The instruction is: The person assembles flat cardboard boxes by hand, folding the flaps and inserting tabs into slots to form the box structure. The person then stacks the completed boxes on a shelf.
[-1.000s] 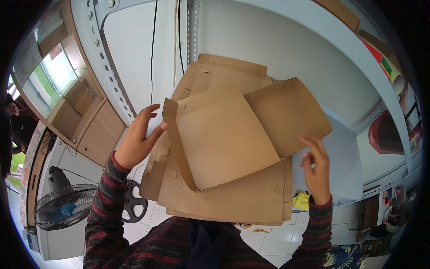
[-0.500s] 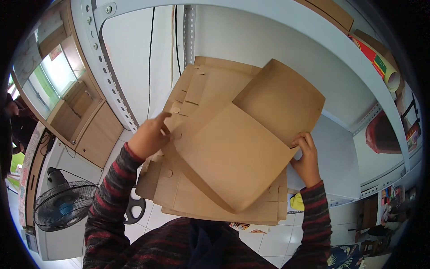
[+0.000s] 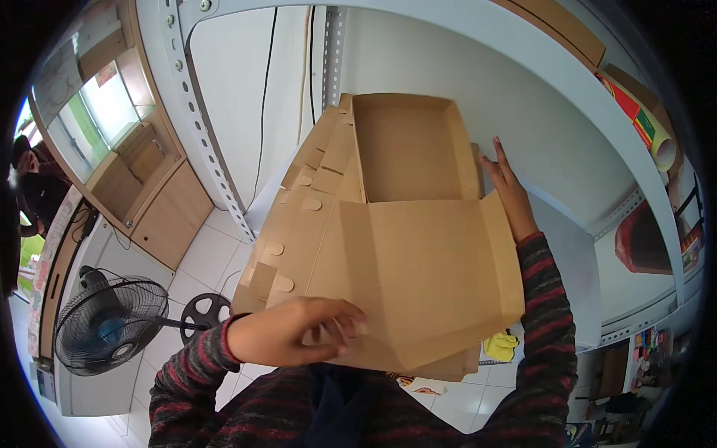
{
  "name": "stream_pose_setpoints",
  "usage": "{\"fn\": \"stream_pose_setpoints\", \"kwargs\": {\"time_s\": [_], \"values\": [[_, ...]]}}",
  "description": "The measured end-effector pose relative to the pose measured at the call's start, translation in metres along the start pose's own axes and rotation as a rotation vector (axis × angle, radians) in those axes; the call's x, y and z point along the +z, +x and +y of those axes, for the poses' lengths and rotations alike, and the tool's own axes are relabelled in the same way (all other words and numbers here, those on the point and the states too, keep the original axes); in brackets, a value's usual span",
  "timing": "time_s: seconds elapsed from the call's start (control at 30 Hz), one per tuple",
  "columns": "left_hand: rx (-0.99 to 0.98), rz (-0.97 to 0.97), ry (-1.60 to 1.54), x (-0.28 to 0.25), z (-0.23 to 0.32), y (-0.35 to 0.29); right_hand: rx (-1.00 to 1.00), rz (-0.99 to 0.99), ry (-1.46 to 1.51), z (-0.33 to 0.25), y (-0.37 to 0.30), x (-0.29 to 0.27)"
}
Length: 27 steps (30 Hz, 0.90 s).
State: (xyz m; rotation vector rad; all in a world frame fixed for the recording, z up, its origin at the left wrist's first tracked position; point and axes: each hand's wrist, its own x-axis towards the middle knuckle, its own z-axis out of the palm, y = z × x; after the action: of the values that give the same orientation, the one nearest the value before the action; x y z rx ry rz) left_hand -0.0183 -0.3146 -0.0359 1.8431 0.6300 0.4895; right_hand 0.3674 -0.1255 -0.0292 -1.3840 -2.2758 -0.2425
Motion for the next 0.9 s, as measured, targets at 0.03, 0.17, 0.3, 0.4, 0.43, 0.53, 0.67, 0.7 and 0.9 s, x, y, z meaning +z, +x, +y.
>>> {"fn": "stream_pose_setpoints", "kwargs": {"time_s": [0.03,0.17,0.3,0.4,0.43,0.53,0.67,0.7,0.9], "values": [[0.036,-0.018,0.025,0.000,-0.002,0.002,0.003,0.032,-0.023,0.012,0.000,0.006],[0.134,-0.034,0.118,-0.013,-0.003,0.004,0.349,0.031,0.474,0.052,-0.045,0.003],[0.140,0.314,0.701,-0.046,-0.011,0.015,0.557,0.119,0.705,0.058,-0.107,-0.026],[0.115,0.509,1.180,-0.068,-0.020,0.037,0.683,0.160,0.826,0.000,-0.135,-0.053],[0.204,0.488,1.216,-0.072,-0.024,0.045,0.680,0.148,0.849,-0.011,-0.145,-0.050],[0.470,0.388,1.230,-0.080,-0.037,0.075,0.718,0.129,0.986,-0.041,-0.176,-0.051],[0.434,0.121,1.043,-0.098,-0.042,0.102,0.785,0.214,1.095,-0.086,-0.185,-0.035],[0.386,0.060,0.942,-0.105,-0.039,0.107,0.785,0.246,1.089,-0.084,-0.187,-0.035],[0.344,0.021,0.612,-0.082,-0.016,0.136,0.770,0.336,1.202,-0.034,-0.193,-0.052]]}}
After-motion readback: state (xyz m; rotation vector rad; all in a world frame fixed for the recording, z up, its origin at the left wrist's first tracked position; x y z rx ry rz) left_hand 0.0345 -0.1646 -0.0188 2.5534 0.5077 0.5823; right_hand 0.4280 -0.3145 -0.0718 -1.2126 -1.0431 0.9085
